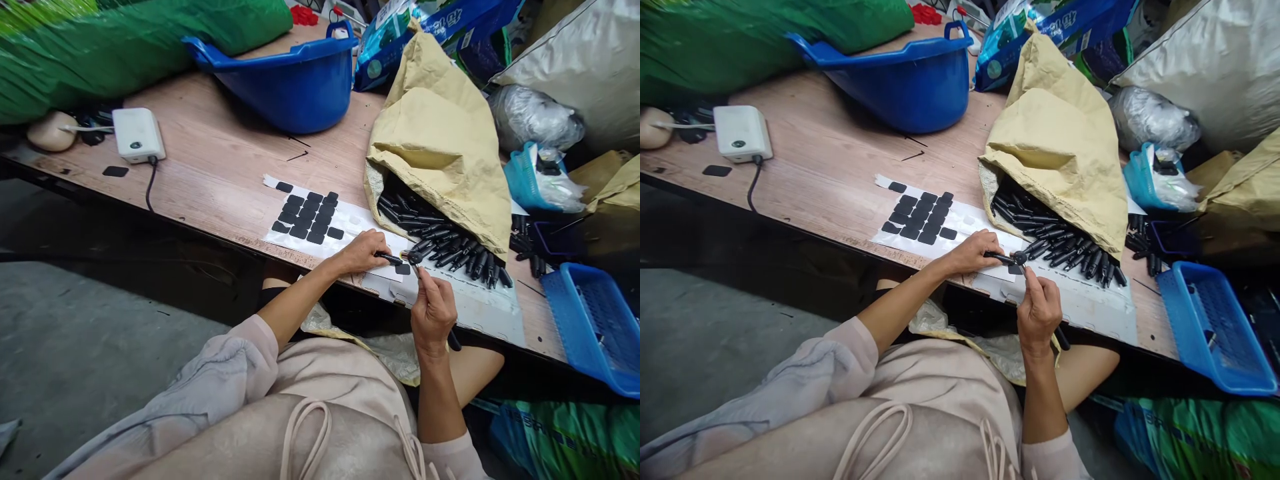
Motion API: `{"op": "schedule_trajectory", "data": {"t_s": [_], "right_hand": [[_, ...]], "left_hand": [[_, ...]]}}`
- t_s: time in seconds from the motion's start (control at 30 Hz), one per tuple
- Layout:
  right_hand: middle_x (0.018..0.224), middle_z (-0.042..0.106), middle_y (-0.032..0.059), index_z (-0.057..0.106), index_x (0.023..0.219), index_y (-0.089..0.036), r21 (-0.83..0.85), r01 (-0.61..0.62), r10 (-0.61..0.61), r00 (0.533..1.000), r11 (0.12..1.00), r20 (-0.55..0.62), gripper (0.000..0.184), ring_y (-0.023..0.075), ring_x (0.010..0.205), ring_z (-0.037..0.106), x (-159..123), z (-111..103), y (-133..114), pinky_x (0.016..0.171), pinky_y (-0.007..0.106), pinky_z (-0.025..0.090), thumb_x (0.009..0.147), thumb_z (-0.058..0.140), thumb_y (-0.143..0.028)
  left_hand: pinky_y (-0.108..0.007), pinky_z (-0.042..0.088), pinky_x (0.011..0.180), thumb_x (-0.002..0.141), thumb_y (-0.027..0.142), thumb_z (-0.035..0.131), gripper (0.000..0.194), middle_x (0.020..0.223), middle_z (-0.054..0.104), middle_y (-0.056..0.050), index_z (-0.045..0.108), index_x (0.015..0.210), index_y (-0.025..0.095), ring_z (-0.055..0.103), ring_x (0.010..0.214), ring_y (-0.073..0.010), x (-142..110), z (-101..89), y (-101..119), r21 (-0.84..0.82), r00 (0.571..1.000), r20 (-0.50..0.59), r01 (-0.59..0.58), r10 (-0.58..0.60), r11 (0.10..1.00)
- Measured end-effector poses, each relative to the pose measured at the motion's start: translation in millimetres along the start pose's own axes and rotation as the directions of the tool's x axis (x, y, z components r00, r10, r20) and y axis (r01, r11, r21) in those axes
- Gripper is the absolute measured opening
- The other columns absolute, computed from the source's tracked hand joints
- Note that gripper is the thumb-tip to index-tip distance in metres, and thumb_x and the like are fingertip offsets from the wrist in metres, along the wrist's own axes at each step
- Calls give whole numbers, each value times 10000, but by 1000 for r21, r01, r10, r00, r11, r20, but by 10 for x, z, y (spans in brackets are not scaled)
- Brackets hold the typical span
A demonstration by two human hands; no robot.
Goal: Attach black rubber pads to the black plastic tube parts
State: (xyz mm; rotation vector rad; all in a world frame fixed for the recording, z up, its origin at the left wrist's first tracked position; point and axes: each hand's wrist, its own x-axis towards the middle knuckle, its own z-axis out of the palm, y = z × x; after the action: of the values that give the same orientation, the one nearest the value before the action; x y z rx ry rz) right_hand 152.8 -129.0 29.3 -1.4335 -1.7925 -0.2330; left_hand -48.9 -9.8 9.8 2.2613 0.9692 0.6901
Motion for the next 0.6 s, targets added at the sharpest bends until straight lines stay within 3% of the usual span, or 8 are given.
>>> {"op": "schedule_trajectory", "data": {"t_s": [0.2, 0.37, 0.6], "right_hand": [[914, 655, 58, 707, 1334, -300, 26, 43, -44, 999, 999, 9, 401, 171, 877, 636, 1, 68, -81, 840, 297, 529, 1006, 526, -155], [897, 656, 55, 734, 1299, -309, -29, 28, -25, 994, 999, 104, 409, 169, 863, 623, -33, 137, -18, 833, 284, 515, 1008, 494, -150], [892, 657, 56, 736, 1289, -277, -9, 1, -1, 1000, 1000, 19, 365, 167, 856, 637, -8, 29, 29, 832, 286, 516, 1016, 517, -173]], "left_hand": [[-339, 441, 882, 866, 254, 720, 146, 900, 646, -49, 797, 971, 188, 569, 935, -212, 13, -18, -10, -3, 1000, 20, -13, 13, 1000], [-326, 443, 866, 879, 237, 683, 126, 868, 630, -36, 793, 927, 201, 567, 913, -201, 17, -26, -6, -8, 1000, 20, -13, 14, 1000], [-326, 451, 885, 876, 242, 699, 184, 910, 652, -50, 806, 1015, 189, 582, 953, -207, 9, -35, -12, -20, 1000, 20, -13, 14, 1000]]}}
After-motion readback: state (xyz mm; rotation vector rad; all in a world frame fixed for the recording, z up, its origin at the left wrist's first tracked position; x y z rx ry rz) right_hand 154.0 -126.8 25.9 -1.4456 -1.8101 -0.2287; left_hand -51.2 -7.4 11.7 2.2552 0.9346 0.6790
